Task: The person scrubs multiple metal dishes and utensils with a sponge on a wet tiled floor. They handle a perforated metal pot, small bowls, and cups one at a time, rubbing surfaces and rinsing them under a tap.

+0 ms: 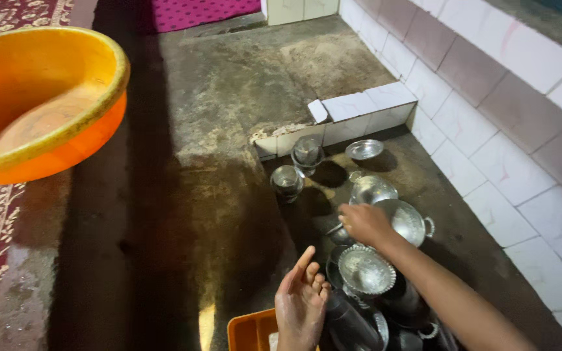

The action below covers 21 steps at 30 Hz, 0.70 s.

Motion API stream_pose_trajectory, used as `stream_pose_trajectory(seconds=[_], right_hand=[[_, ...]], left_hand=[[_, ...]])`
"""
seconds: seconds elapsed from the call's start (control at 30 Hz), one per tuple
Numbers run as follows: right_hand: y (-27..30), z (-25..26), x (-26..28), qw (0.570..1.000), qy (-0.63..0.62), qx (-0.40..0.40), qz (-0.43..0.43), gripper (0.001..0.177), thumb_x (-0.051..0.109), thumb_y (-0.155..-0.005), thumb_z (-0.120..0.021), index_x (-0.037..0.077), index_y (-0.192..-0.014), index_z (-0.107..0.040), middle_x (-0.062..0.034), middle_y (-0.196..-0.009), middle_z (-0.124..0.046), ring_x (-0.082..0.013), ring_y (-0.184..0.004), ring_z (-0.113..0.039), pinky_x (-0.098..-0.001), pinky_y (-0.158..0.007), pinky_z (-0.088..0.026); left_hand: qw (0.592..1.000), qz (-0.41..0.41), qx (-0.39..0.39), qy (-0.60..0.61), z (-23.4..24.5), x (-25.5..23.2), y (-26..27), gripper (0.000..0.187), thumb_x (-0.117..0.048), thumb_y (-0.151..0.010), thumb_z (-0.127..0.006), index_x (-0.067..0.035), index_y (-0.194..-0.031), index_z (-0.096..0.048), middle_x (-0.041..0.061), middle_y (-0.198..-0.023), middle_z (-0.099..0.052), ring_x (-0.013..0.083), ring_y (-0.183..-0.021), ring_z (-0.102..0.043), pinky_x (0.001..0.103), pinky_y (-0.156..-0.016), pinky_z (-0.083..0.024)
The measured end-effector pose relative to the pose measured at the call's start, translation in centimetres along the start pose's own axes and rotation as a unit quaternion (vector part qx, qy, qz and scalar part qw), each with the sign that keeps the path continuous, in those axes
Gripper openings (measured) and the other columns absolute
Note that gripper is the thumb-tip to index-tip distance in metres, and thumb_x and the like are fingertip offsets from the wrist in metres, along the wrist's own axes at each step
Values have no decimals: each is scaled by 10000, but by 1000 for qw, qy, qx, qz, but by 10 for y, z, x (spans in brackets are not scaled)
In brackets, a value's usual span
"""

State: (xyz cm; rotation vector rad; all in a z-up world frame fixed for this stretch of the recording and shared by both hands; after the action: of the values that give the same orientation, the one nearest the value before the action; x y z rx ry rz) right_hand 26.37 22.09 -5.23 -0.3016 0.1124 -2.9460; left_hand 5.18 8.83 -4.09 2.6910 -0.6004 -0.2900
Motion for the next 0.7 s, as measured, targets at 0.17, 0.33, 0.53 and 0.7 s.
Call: stream_pose_trajectory(seconds=[0.17, 0.33, 0.53, 0.7], right_hand=[[-72, -55, 51, 997, 55, 11, 50, 438, 184, -828, -675, 103, -1255, -624, -84, -1292, -617, -372, -1013, -662, -530, -736, -581], [-121, -124, 69, 996, 54, 74, 17, 410, 161, -852, -682, 81, -1249, -622, -72, -1499, -480, -352, -1018, -667, -523, -814, -579], [-148, -183, 57, 983, 93, 159, -23, 345, 176, -904, -631, 118, -1244, -650, -79, -1565, -427, -338, -1087, -662, -499, -897, -570], [-156, -222, 38, 977, 94, 188, -33, 347, 150, -920, -576, 104, -1259, -637, -69, -1588, -386, -350, -1097, -665, -500, -909, -567]], left_hand=[[1000, 12, -15, 5, 49, -20, -18, 471, -236, -954, -502, 10, -1340, -612, 77, -875, -699, 193, -742, -646, 337, -702, -546], [996, 8, -84, -1, 78, -45, -32, 460, -260, -949, -513, 20, -1288, -650, 91, -843, -682, 215, -719, -646, 371, -689, -552], [1000, 5, 3, -3, 37, -53, -50, 469, -263, -952, -495, 29, -1297, -617, 108, -889, -686, 215, -745, -647, 346, -689, -538], [998, -10, -33, -43, 27, -66, -49, 464, -266, -954, -524, 38, -1285, -640, 99, -867, -668, 188, -725, -644, 332, -645, -529]])
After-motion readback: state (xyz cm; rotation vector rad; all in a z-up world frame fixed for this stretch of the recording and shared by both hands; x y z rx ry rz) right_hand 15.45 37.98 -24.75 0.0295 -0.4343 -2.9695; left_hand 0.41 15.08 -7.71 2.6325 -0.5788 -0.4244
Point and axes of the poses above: each hand's wrist, its own y-axis away from the middle knuckle, its own z-axis out of the back of the hand, x = y × z, the point moved 6 cm from there along -y, towards the middle knuckle
